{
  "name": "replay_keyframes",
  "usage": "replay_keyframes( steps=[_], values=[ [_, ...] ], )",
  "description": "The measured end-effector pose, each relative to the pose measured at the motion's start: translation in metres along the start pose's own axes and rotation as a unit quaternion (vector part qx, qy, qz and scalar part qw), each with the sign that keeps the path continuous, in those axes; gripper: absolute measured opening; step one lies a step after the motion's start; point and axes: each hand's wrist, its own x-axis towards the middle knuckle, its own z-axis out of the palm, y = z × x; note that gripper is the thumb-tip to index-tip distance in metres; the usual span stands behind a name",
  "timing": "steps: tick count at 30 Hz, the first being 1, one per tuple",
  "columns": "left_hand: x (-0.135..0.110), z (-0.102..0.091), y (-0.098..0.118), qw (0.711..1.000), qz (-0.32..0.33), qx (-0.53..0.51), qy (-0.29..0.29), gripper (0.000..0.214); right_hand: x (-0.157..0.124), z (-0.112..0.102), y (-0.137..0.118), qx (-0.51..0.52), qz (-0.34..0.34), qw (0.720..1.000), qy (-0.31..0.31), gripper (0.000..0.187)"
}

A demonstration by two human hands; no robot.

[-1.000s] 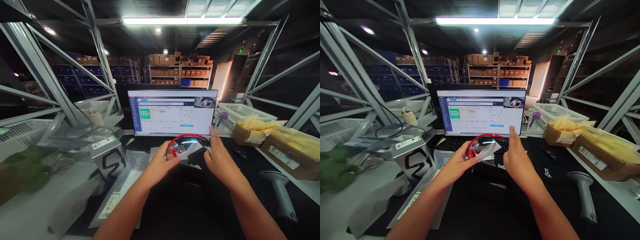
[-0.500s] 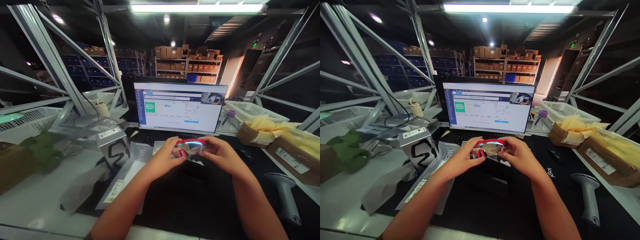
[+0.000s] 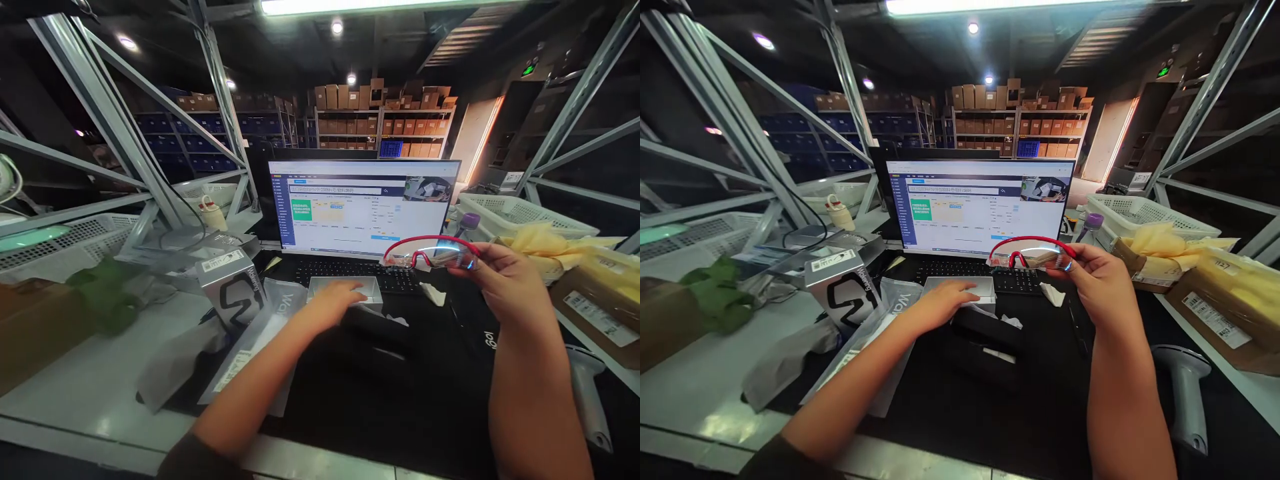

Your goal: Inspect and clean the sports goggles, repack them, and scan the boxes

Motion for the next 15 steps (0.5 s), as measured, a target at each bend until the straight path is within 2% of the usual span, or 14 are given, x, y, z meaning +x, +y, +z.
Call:
replay_keyframes(
  steps=[4,9,12,15],
  values=[
    [0.007,0.008,-0.004,0.999,0.028,-0.020,-0.038,0.020,-0.006,0.005,-0.002,-0.029,-0.002,0.999,-0.020,0.028],
    [0.001,0.009,-0.006,0.998,0.046,-0.030,-0.028,0.018,-0.009,0.011,0.001,-0.060,0.013,0.998,-0.030,0.032],
    [-0.006,0.004,0.001,0.999,0.027,-0.031,0.034,0.018,-0.008,0.014,0.003,-0.064,0.013,0.998,-0.015,0.036],
    [-0.017,-0.012,0.013,0.988,-0.016,-0.027,0.148,0.023,-0.011,0.017,0.003,-0.071,-0.003,0.997,0.008,0.038]
  ],
)
